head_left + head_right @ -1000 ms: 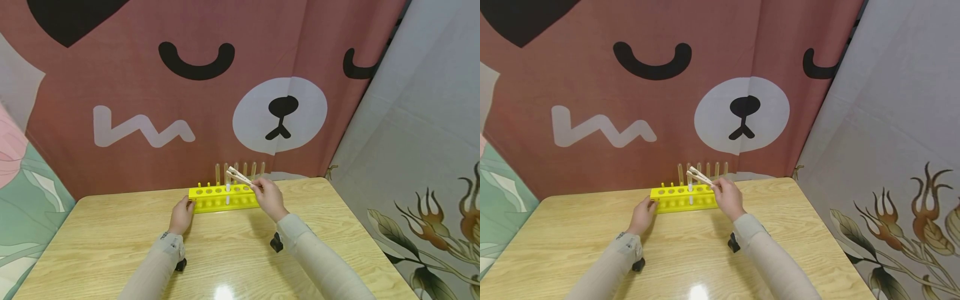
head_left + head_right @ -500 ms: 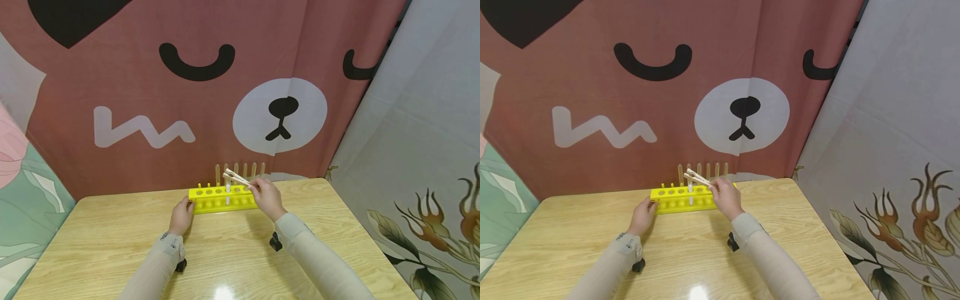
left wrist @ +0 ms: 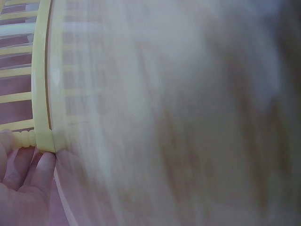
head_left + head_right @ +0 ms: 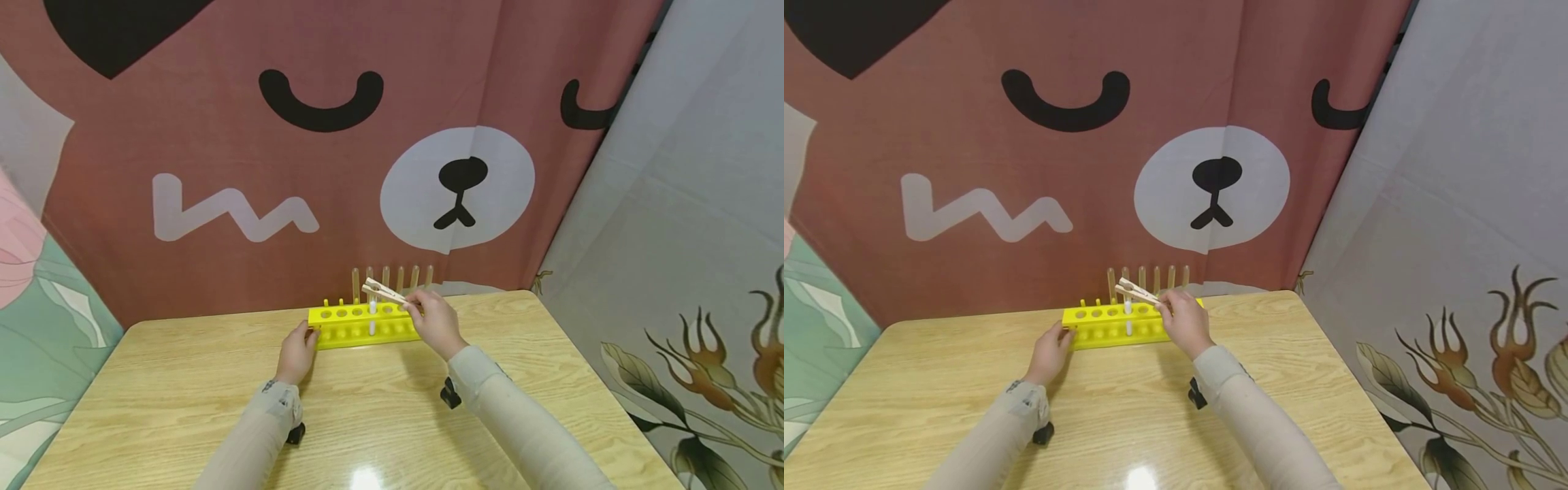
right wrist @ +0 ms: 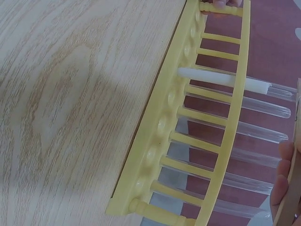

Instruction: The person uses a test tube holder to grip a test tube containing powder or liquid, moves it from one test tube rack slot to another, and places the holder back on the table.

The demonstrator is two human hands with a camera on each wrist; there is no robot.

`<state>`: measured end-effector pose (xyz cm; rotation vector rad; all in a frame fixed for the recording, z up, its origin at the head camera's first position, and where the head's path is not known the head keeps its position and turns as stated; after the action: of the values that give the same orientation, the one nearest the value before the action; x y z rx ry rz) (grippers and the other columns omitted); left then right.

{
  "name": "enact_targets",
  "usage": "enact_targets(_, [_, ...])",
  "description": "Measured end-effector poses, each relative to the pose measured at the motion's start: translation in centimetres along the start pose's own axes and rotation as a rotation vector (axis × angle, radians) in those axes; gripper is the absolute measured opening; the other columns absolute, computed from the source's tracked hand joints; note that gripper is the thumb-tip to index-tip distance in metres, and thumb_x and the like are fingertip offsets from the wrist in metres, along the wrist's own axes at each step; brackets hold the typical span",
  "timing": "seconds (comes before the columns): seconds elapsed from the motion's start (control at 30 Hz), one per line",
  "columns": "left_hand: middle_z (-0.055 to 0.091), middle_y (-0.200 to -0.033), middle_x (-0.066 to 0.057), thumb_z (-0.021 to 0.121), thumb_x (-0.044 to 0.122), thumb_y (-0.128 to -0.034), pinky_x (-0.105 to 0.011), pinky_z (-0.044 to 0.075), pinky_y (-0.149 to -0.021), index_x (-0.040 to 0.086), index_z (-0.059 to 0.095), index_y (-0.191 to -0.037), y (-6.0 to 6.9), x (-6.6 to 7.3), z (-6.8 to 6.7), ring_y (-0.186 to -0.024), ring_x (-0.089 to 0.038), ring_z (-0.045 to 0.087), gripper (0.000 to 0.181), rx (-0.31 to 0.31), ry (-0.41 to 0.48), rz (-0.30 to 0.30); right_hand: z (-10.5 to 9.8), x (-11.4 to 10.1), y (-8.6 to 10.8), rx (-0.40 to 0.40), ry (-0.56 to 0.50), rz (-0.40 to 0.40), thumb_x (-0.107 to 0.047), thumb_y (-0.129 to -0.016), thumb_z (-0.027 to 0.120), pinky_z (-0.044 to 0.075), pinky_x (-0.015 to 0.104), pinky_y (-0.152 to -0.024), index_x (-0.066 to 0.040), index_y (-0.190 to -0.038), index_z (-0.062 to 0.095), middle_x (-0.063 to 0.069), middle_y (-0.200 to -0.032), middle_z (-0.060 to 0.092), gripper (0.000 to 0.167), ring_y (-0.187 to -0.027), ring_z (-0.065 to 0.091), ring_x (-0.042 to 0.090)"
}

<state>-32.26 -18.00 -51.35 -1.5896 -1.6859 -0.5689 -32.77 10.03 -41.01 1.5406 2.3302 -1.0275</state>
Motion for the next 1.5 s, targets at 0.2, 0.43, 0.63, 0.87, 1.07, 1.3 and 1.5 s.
enact_targets(0.2, [0.065,-0.123,-0.025,0.055,0.008,-0.105,-0.053,0.051,-0.1,-0.004,0.06,-0.125,0.0,0.0,0.0,-0.118,-0.04,0.061,0.024,0.0,0.002,0.001,0.2,0.1,0.0,-0.006,-0.002,0.003,-0.018,-0.099,0.068,0.055,0.037,-0.068,-0.009,-0.105,0.072,0.002,-0.092,0.068,0.011,-0.081,0.061,0.019])
enact_targets(0.43, [0.065,-0.123,-0.025,0.055,0.007,-0.1046,-0.053,0.051,-0.099,-0.004,0.059,-0.125,-0.1,0.0,0.0,-0.118,-0.04,0.061,0.024,-0.006,0.003,0.004,0.4,0.1,0.0,-0.026,-0.005,0.02,-0.019,-0.099,0.067,0.055,0.038,-0.069,-0.009,-0.106,0.072,0.003,-0.093,0.069,0.013,-0.083,0.062,0.02])
enact_targets(0.63, [0.066,-0.121,-0.025,0.055,0.007,-0.1046,-0.052,0.052,-0.098,-0.004,0.06,-0.122,0.0,0.1,0.0,-0.117,-0.04,0.062,0.022,0.002,0.004,0.019,0.5,0.0,-0.1,-0.043,-0.017,0.035,-0.019,-0.1,0.067,0.056,0.039,-0.072,-0.009,-0.106,0.072,0.004,-0.095,0.069,0.013,-0.086,0.064,0.021])
enact_targets(0.87, [0.067,-0.119,-0.025,0.056,0.007,-0.1041,-0.052,0.053,-0.097,-0.004,0.061,-0.12,0.0,0.0,0.0,-0.115,-0.04,0.063,0.02,0.016,-0.003,0.034,0.8,0.2,0.0,-0.067,-0.017,0.057,-0.018,-0.1,0.067,0.052,0.037,-0.066,-0.01,-0.105,0.072,0.001,-0.09,0.068,0.011,-0.08,0.06,0.019])
enact_targets(1.07, [0.067,-0.119,-0.025,0.056,0.007,-0.1041,-0.052,0.052,-0.098,-0.004,0.061,-0.121,0.1,0.1,0.0,-0.115,-0.04,0.062,0.021,0.013,-0.007,0.027,1.0,0.3,0.1,-0.062,-0.012,0.049,-0.017,-0.099,0.068,0.053,0.04,-0.068,-0.009,-0.104,0.072,0.002,-0.092,0.069,0.011,-0.082,0.062,0.021])
enact_targets(1.3, [0.066,-0.121,-0.026,0.055,0.006,-0.1043,-0.053,0.051,-0.1,-0.004,0.06,-0.122,0.1,0.2,0.0,-0.118,-0.041,0.061,0.021,0.01,-0.004,0.022,1.1,0.5,0.3,-0.058,-0.004,0.053,-0.018,-0.099,0.068,0.054,0.041,-0.068,-0.009,-0.105,0.072,0.002,-0.093,0.069,0.012,-0.085,0.063,0.022])
enact_targets(1.5, [0.066,-0.121,-0.025,0.056,0.006,-0.1041,-0.053,0.051,-0.099,-0.004,0.06,-0.121,0.0,0.1,0.0,-0.117,-0.041,0.062,0.021,0.014,-0.003,0.025,1.2,0.4,0.2,-0.049,-0.015,0.049,-0.017,-0.098,0.069,0.055,0.041,-0.069,-0.009,-0.105,0.072,0.003,-0.093,0.069,0.011,-0.085,0.064,0.023])
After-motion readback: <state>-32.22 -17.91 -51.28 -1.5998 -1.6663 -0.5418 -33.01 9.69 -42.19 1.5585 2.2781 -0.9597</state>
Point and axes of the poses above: each hand's wrist, its own y-axis away from the middle knuckle, its own z-axis out of the palm, x = y × z, the point moved 4 cm from there along -y, towards the middle knuckle
